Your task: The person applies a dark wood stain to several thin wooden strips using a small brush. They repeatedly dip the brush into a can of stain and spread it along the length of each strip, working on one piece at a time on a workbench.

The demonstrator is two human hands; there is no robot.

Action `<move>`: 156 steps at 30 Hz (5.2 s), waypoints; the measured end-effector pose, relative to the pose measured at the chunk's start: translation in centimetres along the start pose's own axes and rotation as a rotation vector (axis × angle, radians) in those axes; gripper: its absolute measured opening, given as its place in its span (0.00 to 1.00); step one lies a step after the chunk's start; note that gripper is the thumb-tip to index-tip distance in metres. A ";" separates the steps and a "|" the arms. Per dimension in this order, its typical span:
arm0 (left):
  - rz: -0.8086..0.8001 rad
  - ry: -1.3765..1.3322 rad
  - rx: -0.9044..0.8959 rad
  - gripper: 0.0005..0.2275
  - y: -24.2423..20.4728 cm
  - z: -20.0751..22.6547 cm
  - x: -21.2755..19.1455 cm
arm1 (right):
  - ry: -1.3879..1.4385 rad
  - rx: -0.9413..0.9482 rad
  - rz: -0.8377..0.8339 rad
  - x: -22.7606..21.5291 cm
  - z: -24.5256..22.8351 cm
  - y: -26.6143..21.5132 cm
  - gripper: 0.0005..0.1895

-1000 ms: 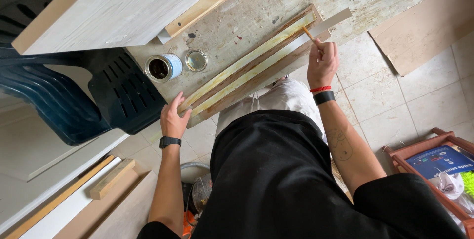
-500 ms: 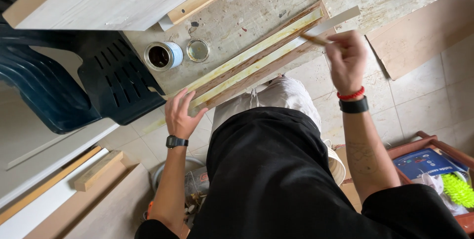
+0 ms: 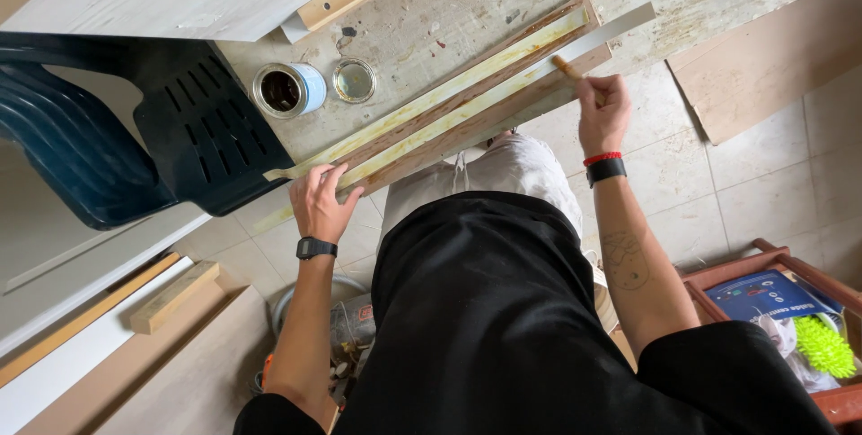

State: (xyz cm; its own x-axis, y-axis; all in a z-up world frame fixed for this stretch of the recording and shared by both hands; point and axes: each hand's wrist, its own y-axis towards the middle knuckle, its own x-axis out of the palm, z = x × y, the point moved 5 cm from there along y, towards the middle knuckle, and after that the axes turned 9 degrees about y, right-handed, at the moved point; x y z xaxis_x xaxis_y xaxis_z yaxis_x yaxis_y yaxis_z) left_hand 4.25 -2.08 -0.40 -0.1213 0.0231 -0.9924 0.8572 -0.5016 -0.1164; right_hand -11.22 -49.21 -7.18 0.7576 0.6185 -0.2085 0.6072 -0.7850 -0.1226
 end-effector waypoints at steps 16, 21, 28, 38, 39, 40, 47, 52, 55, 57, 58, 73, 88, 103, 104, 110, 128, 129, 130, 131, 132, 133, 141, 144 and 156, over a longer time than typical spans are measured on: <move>-0.149 -0.040 -0.020 0.23 0.8 1.0 -1.3 | -0.274 -0.045 0.007 2.2 -0.4 -2.0 0.03; -0.168 -0.064 -0.040 0.23 0.8 0.8 -1.0 | -0.204 -0.033 0.030 1.0 -2.5 -1.5 0.01; -0.165 -0.044 -0.047 0.24 0.9 0.7 -0.8 | -0.295 -0.134 0.017 1.1 -1.0 -1.0 0.03; -0.172 -0.050 -0.062 0.24 0.9 0.4 -0.3 | -0.241 -0.291 0.007 2.8 -4.4 0.2 0.01; -0.171 -0.056 -0.067 0.23 0.9 0.5 -0.5 | -0.252 -0.269 -0.003 2.9 -4.1 0.0 0.02; -0.171 -0.063 -0.072 0.23 0.9 0.6 -0.6 | -0.263 -0.248 -0.013 3.0 -3.9 -0.2 0.04; -0.160 -0.064 -0.068 0.24 0.9 0.6 -0.7 | -0.269 -0.197 -0.008 4.6 -3.8 -1.7 0.06; -0.162 -0.067 -0.071 0.24 1.0 0.3 -0.2 | 0.394 0.289 -0.129 5.1 -2.9 -2.3 0.06; -0.155 -0.053 -0.063 0.24 0.8 0.0 0.1 | 0.660 0.375 -0.062 3.9 -2.5 -2.2 0.04; -0.145 -0.056 -0.058 0.24 0.8 0.0 0.2 | 0.669 0.390 -0.042 2.6 -2.4 -1.9 0.04; -0.136 -0.056 -0.053 0.24 0.8 0.0 0.2 | 0.680 0.407 -0.021 1.9 -2.3 -1.8 0.03; -0.132 -0.053 -0.063 0.24 0.9 0.8 -1.1 | 0.045 0.006 -0.011 0.0 -3.1 -1.5 0.03; -0.122 -0.041 -0.051 0.24 1.1 0.8 -1.2 | -0.198 -0.321 -0.035 0.1 -0.2 -1.8 0.05; -0.082 -0.112 -0.040 0.20 1.1 1.2 -1.9 | -0.358 -0.107 -0.013 0.9 -5.6 9.7 0.04; -0.081 -0.114 -0.046 0.20 1.1 1.3 -2.0 | -0.360 -0.110 -0.018 0.9 -6.3 9.9 0.04; -0.103 -0.127 -0.083 0.21 0.8 1.1 -1.7 | -0.376 -0.161 -0.169 1.9 -8.2 10.6 0.03; -0.090 -0.124 -0.076 0.21 0.7 1.0 -1.5 | -0.414 -0.221 -0.247 4.1 -8.5 9.2 0.04; -0.086 -0.122 -0.074 0.21 0.7 1.0 -1.5 | -0.411 -0.231 -0.248 4.1 -8.4 9.2 0.03; -0.082 -0.119 -0.071 0.22 0.7 1.0 -1.5 | -0.408 -0.241 -0.249 4.1 -8.3 9.2 0.03; -0.082 -0.119 -0.068 0.22 0.7 1.0 -1.5 | -0.408 -0.240 -0.246 4.2 -8.4 9.1 0.03; -0.078 -0.116 -0.062 0.21 0.7 1.0 -1.6 | -0.382 -0.214 -0.275 4.4 -8.5 9.0 0.03; -0.075 -0.112 -0.057 0.21 0.7 1.0 -1.6 | -0.355 -0.188 -0.304 4.7 -8.5 8.8 0.04; -0.078 -0.119 -0.051 0.21 0.9 1.2 -1.9 | -0.013 0.115 -0.261 5.2 -8.6 7.6 0.04; -0.075 -0.116 -0.056 0.21 0.8 1.3 -2.1 | 0.382 0.356 -0.134 3.0 -8.4 6.9 0.06; -0.154 -0.055 -0.077 0.23 0.6 0.6 -0.5 | -0.097 0.092 -0.174 -0.6 -3.7 2.3 0.04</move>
State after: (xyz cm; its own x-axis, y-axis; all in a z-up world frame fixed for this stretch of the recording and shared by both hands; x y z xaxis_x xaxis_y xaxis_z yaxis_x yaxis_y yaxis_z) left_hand 4.55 -2.93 0.02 -0.2800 0.0462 -0.9589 0.8617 -0.4281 -0.2722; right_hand -9.34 -51.29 -3.71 0.6140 0.7421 -0.2688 0.6988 -0.6694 -0.2519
